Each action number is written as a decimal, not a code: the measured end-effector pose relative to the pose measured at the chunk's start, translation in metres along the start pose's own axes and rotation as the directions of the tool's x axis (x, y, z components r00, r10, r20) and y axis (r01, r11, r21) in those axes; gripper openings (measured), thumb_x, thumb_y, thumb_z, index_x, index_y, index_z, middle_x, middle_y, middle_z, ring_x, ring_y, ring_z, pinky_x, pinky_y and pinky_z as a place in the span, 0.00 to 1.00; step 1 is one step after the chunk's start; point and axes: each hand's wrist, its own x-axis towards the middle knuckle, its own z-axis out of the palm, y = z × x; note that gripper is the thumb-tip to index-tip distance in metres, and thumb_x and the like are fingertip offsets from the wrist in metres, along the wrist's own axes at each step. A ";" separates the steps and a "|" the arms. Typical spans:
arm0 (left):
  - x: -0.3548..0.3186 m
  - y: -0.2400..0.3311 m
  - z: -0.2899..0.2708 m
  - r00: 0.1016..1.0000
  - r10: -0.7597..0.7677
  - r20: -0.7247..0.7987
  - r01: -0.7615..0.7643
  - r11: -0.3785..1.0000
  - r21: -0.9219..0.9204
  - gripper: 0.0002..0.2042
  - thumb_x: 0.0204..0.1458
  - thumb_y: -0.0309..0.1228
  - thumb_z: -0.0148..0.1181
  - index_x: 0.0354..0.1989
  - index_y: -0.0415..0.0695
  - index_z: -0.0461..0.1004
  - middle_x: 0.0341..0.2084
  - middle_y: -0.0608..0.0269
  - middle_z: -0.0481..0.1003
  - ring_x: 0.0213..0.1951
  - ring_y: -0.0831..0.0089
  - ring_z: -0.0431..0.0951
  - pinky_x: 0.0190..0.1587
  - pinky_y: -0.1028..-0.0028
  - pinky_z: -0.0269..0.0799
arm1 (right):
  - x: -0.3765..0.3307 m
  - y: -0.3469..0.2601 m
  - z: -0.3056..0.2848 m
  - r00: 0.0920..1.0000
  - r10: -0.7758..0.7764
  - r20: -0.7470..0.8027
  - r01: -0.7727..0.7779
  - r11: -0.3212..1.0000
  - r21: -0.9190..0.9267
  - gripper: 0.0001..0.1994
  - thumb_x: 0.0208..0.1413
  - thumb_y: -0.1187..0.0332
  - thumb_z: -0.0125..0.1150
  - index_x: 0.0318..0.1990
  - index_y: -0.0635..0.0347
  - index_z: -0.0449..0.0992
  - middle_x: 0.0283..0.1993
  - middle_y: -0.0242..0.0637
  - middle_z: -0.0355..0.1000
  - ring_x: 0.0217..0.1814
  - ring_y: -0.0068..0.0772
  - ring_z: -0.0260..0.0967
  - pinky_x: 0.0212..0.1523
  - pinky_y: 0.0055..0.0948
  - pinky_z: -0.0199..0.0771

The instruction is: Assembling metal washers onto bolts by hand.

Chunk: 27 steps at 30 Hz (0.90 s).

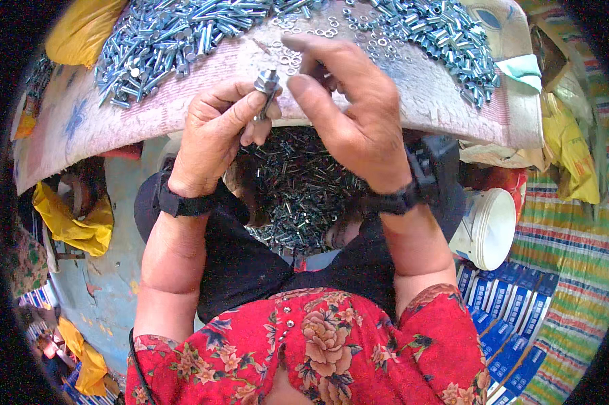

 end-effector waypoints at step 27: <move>0.004 -0.006 -0.003 0.996 -0.068 -0.056 0.082 0.949 0.305 0.10 0.50 0.28 0.56 0.39 0.38 0.73 0.26 0.65 0.74 0.26 0.83 0.71 0.28 0.83 0.66 | 0.135 0.159 0.033 0.871 -0.233 0.433 0.491 0.475 -0.731 0.08 0.43 0.73 0.55 0.34 0.59 0.69 0.36 0.41 0.66 0.42 0.44 0.64 0.40 0.36 0.68</move>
